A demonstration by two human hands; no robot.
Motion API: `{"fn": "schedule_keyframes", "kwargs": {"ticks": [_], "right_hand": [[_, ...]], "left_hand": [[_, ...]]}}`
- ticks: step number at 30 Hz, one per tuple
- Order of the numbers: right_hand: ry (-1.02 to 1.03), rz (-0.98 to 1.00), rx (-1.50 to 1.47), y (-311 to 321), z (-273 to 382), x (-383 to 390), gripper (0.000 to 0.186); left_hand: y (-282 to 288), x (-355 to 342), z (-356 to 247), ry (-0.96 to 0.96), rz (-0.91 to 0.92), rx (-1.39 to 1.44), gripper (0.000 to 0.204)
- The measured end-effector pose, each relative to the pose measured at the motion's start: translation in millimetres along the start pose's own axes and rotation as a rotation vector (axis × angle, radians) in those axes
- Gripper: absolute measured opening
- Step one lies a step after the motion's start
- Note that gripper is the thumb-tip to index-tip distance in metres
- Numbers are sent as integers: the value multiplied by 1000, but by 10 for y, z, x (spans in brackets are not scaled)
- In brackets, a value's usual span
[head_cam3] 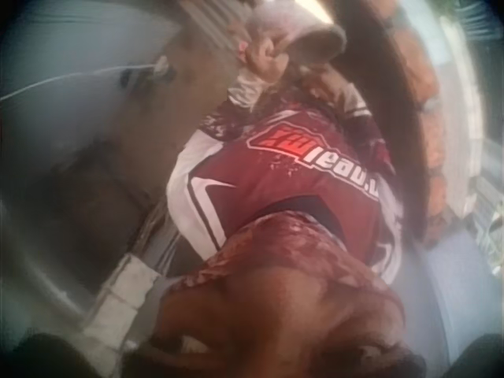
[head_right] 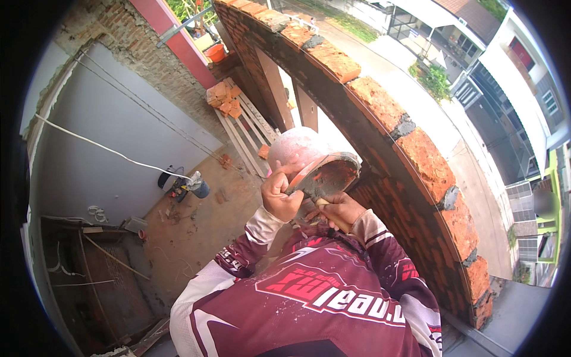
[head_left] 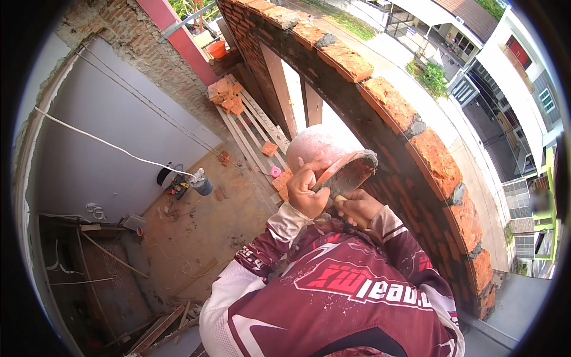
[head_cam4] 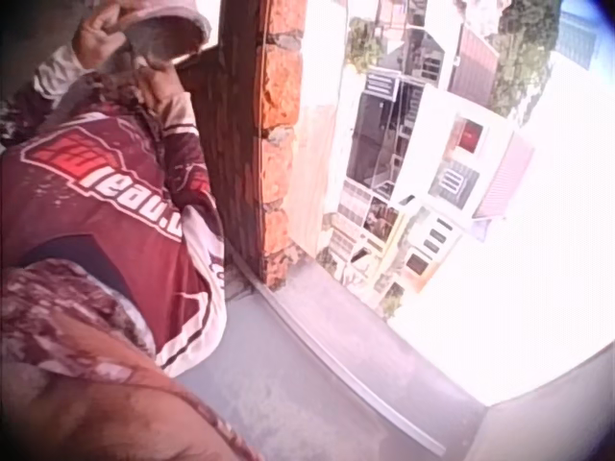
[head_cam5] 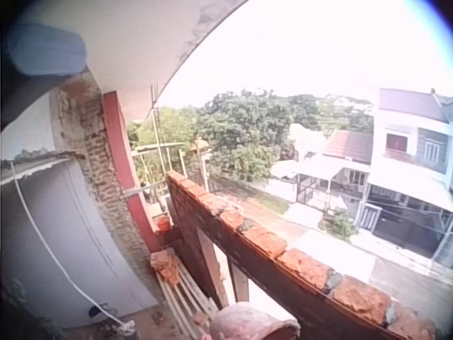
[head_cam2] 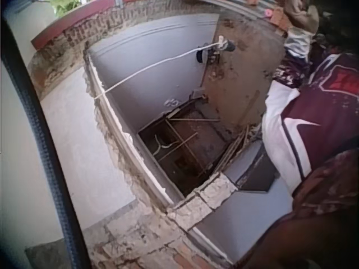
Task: The person scoops mortar from a bucket with a trowel and applies it between red bricks on a partially built wall. The person then uses a measuring tape to check alignment along the wall edge.
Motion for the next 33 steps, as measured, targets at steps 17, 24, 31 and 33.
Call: {"fn": "schedule_keyframes", "kwargs": {"ticks": [17,24,31,33], "right_hand": [[176,-393,1610,-3,664,-34,29],[137,-73,562,-309,178,-64,30],[98,-47,158,-251,234,-58,26],[94,-50,76,-129,312,9,27]], "left_hand": [[-58,-216,122,-36,-135,56,26],[-151,-74,170,-8,-104,59,19],[-79,-53,345,99,-136,63,17],[-41,-92,389,70,-194,118,15]]}}
Point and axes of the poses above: each hand's wrist, its own x-axis away from the middle knuckle, its own y-axis out of the back of the hand, z = x × y, the point moved 2 cm from there along -x, towards the middle knuckle, and after that the axes turned 13 degrees about y, right-handed, at the moved point
